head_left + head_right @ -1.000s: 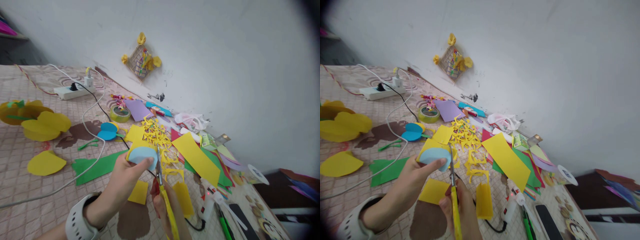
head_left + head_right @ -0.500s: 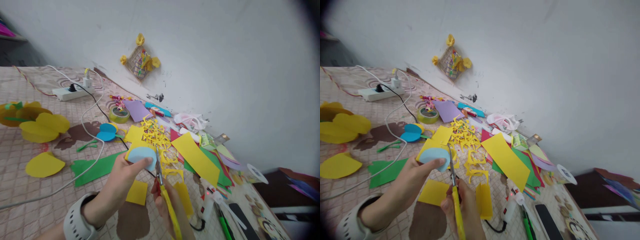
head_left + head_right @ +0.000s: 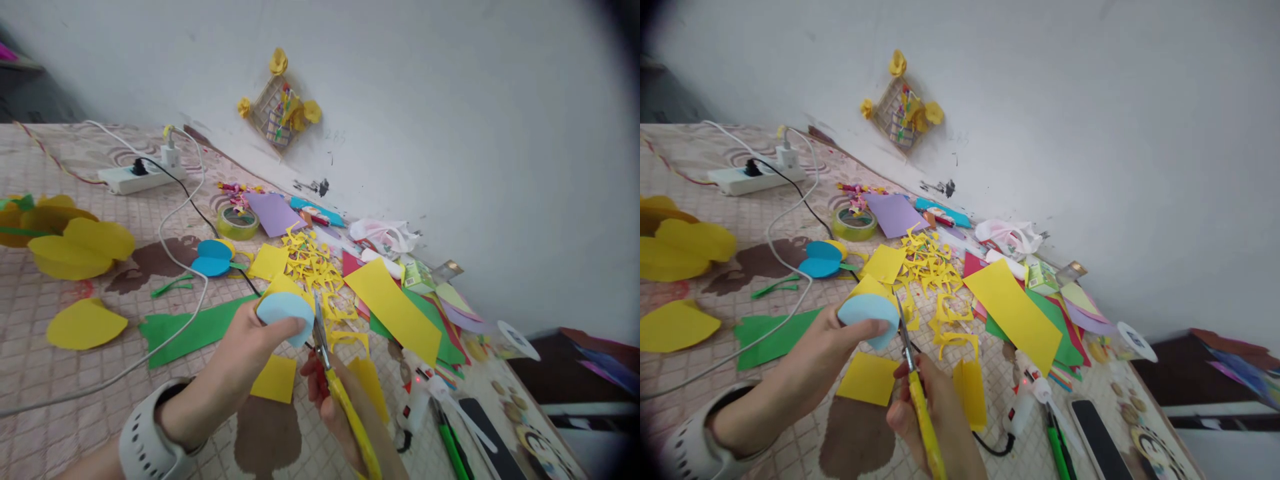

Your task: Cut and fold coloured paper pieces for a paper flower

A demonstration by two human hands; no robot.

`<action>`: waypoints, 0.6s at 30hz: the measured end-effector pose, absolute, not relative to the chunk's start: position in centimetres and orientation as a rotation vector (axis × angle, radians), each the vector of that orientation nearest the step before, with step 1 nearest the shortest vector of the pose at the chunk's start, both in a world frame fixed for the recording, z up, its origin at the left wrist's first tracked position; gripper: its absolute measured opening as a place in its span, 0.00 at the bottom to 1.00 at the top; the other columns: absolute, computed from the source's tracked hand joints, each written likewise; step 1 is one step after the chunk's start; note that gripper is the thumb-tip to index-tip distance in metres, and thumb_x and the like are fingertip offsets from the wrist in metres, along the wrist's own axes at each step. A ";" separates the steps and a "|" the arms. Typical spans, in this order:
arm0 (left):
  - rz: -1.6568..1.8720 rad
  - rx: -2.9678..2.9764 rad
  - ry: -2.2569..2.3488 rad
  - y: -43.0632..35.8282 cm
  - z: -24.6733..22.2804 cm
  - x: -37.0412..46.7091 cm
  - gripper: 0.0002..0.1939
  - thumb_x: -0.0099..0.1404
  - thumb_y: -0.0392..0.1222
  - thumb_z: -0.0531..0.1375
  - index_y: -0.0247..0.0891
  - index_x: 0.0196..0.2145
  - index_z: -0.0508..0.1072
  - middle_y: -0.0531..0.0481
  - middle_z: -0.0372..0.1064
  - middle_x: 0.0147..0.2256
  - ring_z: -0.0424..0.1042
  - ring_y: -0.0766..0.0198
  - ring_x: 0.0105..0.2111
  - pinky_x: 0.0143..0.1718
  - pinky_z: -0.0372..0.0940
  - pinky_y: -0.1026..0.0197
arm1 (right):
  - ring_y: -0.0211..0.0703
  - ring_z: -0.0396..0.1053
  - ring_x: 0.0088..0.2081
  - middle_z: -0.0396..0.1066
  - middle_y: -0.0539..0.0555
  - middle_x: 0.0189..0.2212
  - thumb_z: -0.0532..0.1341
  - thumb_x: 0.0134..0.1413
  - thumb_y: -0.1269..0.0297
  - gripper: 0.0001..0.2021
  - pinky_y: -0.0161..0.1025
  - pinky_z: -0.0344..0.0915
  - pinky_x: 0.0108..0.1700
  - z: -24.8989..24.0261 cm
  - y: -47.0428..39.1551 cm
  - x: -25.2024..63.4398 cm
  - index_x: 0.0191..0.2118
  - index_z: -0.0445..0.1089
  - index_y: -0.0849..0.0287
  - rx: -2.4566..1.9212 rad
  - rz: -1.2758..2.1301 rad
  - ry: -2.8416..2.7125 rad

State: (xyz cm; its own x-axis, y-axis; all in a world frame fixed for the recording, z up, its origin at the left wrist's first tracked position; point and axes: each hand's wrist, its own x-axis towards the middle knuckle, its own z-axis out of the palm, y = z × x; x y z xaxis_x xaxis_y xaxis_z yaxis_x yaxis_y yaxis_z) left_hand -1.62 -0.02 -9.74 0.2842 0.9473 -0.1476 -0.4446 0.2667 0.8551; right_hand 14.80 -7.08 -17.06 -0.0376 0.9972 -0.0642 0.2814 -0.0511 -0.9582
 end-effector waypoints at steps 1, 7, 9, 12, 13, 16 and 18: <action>1.071 0.804 0.766 0.0 -9.8 -1.6 0.03 0.49 0.36 0.66 0.38 0.26 0.77 0.55 0.73 0.25 0.68 0.66 0.26 0.30 0.63 0.66 | 0.36 0.56 0.16 0.59 0.47 0.17 0.57 0.35 0.24 0.35 0.34 0.52 0.17 -17.8 -6.8 14.9 0.32 0.69 0.54 -1.453 1.145 -1.419; 1.064 0.826 0.769 -0.2 -10.2 -1.7 0.02 0.50 0.36 0.65 0.39 0.25 0.76 0.57 0.71 0.25 0.66 0.68 0.25 0.29 0.62 0.68 | 0.36 0.57 0.16 0.59 0.46 0.16 0.56 0.36 0.24 0.34 0.34 0.52 0.16 -20.0 -6.5 15.5 0.31 0.69 0.54 -1.472 1.153 -1.376; 1.068 0.831 0.772 -0.2 -10.1 -1.7 0.02 0.50 0.35 0.65 0.38 0.24 0.75 0.57 0.70 0.24 0.65 0.69 0.24 0.27 0.61 0.68 | 0.36 0.57 0.16 0.61 0.47 0.17 0.57 0.34 0.24 0.35 0.34 0.52 0.16 -19.9 -6.8 15.6 0.32 0.69 0.54 -1.458 1.154 -1.382; 1.065 0.832 0.761 -0.2 -9.8 -1.7 0.02 0.49 0.35 0.65 0.38 0.22 0.74 0.58 0.69 0.22 0.63 0.69 0.23 0.26 0.60 0.68 | 0.36 0.57 0.16 0.62 0.47 0.18 0.59 0.31 0.24 0.36 0.34 0.52 0.16 -19.4 -7.1 15.6 0.34 0.69 0.54 -1.463 1.140 -1.388; 1.066 0.832 0.757 -0.2 -9.7 -1.6 0.02 0.48 0.35 0.65 0.38 0.22 0.74 0.58 0.68 0.22 0.63 0.69 0.23 0.26 0.60 0.68 | 0.36 0.57 0.16 0.62 0.47 0.18 0.59 0.31 0.24 0.36 0.34 0.52 0.17 -19.3 -7.2 15.5 0.34 0.69 0.54 -1.468 1.134 -1.386; 1.077 0.828 0.750 -0.1 -9.5 -1.5 0.02 0.47 0.35 0.65 0.38 0.20 0.74 0.58 0.67 0.21 0.62 0.70 0.22 0.25 0.59 0.68 | 0.36 0.57 0.16 0.61 0.47 0.18 0.58 0.31 0.23 0.36 0.34 0.53 0.17 -18.8 -7.3 15.3 0.33 0.69 0.54 -1.474 1.102 -1.374; 1.078 0.824 0.747 0.0 -9.5 -1.4 0.02 0.47 0.36 0.64 0.38 0.20 0.74 0.58 0.67 0.21 0.61 0.70 0.22 0.25 0.59 0.68 | 0.37 0.59 0.18 0.63 0.48 0.19 0.57 0.32 0.23 0.36 0.34 0.54 0.18 -18.4 -7.5 15.3 0.35 0.69 0.54 -1.469 1.095 -1.384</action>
State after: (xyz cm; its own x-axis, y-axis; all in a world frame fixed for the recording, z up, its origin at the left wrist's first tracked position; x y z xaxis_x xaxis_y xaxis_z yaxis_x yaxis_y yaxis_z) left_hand -1.43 0.03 -9.50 0.2984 0.9469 -0.1199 -0.4451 0.2491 0.8601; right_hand 15.26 -7.50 -18.37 0.0174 0.9983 -0.0564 0.2849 -0.0590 -0.9567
